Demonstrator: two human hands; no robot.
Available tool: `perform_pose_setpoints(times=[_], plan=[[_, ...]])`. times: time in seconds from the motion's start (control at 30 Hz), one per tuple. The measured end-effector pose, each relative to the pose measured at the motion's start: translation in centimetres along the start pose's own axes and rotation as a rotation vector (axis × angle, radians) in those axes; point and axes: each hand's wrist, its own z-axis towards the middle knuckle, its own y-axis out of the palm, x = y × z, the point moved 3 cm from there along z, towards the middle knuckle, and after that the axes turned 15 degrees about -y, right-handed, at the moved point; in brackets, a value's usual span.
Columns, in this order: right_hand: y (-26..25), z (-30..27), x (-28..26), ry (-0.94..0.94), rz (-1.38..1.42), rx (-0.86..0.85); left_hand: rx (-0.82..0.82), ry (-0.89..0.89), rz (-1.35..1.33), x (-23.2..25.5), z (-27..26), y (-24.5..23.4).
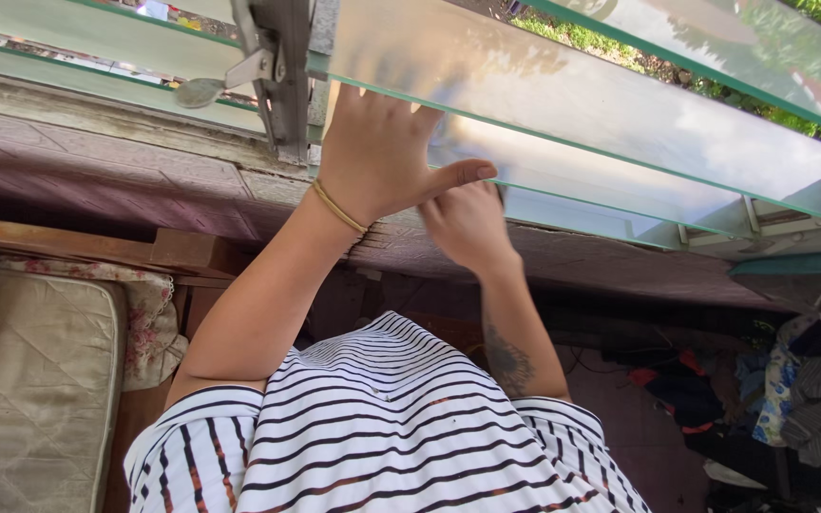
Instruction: The person wipes a glass window pane with a cloth. They dip the cloth into a small container of liquid and continue wiping the glass surface.
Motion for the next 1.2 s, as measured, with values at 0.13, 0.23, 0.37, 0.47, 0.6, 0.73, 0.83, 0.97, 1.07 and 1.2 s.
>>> perform_pose_setpoints(times=[0.13,0.23,0.37,0.47,0.6,0.73,0.83,0.97,1.07,1.2], plan=[[-3.0,-6.0,7.2,0.296,-0.003,0.055,-0.035,-0.006,-0.016,0.0,0.1,0.1],[-6.2,-10.8,13.2,0.296,-0.097,0.305,-0.028,-0.002,0.022,0.1,0.1,0.3],[-7.5,-16.2,20.8,0.689,-0.016,0.307,-0.041,0.006,0.036,0.3,0.0,0.4],[-6.6,-17.1,24.0,0.752,-0.124,0.294,-0.039,0.01,0.041,0.6,0.0,0.2],[-5.4,-16.5,23.2,0.673,-0.173,0.449,-0.028,0.013,0.045,0.7,-0.2,0.2],[-4.2,-13.5,16.3,0.562,-0.133,0.32,0.023,0.047,0.102,0.8,-0.1,0.1],[-2.9,-12.0,10.1,0.281,-0.158,0.337,0.007,0.037,0.078,0.9,-0.1,0.4],[-2.1,-13.4,8.2,0.255,-0.135,0.383,0.044,0.095,0.022,1.3,0.3,-0.3],[-2.7,-14.9,11.9,0.287,-0.114,0.437,0.067,0.28,-0.158,1.7,-0.7,-1.7],[-4.1,-16.2,16.0,0.432,-0.092,0.493,0.068,0.39,-0.334,2.9,-3.9,-3.3]])
